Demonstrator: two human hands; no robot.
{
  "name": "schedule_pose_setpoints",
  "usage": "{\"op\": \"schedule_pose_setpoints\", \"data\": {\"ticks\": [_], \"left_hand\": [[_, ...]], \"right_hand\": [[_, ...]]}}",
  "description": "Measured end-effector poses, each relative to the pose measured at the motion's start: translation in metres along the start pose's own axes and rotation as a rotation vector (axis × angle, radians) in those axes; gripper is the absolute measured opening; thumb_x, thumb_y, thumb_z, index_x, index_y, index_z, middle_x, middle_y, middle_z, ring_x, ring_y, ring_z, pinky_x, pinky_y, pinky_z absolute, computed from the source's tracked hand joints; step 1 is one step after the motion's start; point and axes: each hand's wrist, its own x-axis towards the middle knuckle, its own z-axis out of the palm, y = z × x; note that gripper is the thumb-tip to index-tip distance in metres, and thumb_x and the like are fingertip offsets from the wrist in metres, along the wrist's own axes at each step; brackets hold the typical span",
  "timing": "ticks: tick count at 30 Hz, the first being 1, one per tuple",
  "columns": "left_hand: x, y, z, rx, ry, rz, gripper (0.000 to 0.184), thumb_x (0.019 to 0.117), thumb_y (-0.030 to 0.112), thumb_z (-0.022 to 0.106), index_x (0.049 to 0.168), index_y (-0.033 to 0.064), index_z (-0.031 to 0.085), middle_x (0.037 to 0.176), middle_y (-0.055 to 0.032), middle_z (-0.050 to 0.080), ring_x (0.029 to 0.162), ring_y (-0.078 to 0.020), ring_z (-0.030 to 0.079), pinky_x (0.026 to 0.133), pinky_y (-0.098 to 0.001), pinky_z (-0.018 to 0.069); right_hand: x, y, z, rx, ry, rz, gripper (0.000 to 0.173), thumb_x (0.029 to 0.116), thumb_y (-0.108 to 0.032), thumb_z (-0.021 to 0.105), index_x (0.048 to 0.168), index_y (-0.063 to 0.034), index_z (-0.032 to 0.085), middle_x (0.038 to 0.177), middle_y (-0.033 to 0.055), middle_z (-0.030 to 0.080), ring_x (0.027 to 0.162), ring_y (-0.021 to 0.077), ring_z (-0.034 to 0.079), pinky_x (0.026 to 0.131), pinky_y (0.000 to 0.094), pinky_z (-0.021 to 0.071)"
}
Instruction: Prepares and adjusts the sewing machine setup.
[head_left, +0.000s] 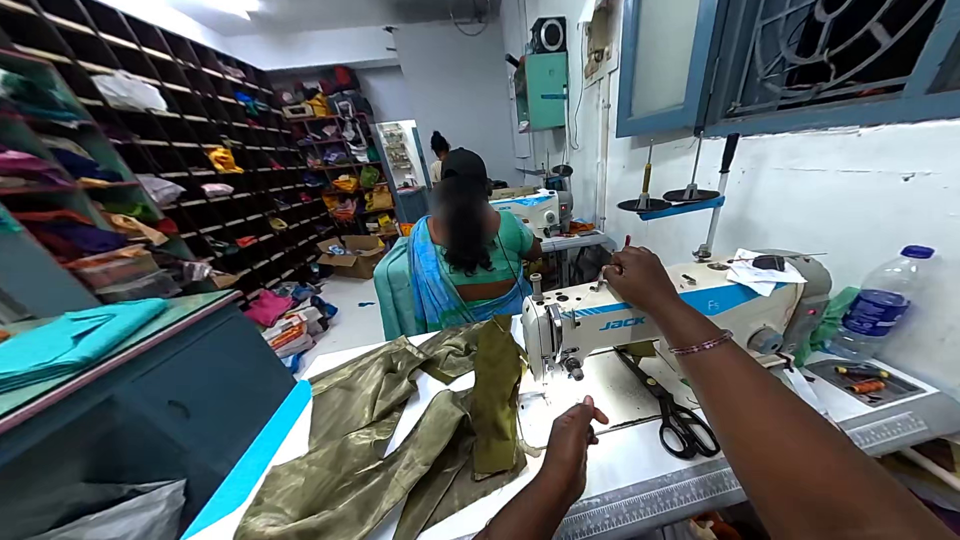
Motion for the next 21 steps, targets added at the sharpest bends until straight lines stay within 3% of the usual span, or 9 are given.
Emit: {"op": "schedule_pose_setpoints", "data": {"ticks": [5,9,16,21], "left_hand": [[0.026,-0.003,0.017,-0.09,0.023,-0.125,0.039,0.1122,0.024,0.04,0.075,0.0137,0.045,0.062,0.0044,0.041,0.054,-0.0071,0.044,0.061,-0.0211,0.0447],[0.047,-0.004,0.017,-0.145,0.124,-0.169,0.038,0.1115,0.028,0.042,0.076,0.0131,0.045,0.059,0.0038,0.038,0.049,-0.0076,0.04,0.054,-0.0199,0.0419],[0.054,-0.013,0.008,-0.158,0.179,-0.195,0.034,0.1111,0.029,0.044,0.083,0.0107,0.047,0.061,0.0032,0.038,0.049,-0.0075,0.04,0.053,-0.0198,0.0423],[0.052,-0.015,0.007,-0.157,0.171,-0.194,0.037,0.1111,0.028,0.044,0.078,0.0121,0.046,0.059,0.0035,0.038,0.048,-0.0077,0.04,0.054,-0.0197,0.0422]], "right_hand": [[0.0,0.0,0.001,-0.019,0.002,-0.006,0.029,0.1039,-0.015,0.055,0.097,0.0095,0.067,0.104,0.0257,0.065,0.111,0.0425,0.06,0.102,0.0565,0.042],[-0.001,-0.003,-0.001,-0.031,-0.019,0.001,0.029,0.1049,-0.016,0.053,0.097,0.0088,0.067,0.104,0.0245,0.064,0.11,0.0411,0.06,0.1,0.0553,0.0416],[0.0,-0.002,0.0,-0.033,-0.018,-0.01,0.03,0.104,-0.016,0.054,0.101,0.0094,0.068,0.108,0.0264,0.065,0.114,0.0435,0.059,0.101,0.0579,0.0409],[-0.002,-0.002,-0.001,-0.045,-0.014,-0.026,0.029,0.1041,-0.015,0.053,0.099,0.0092,0.068,0.106,0.0256,0.065,0.111,0.0425,0.059,0.099,0.0564,0.0415]]}}
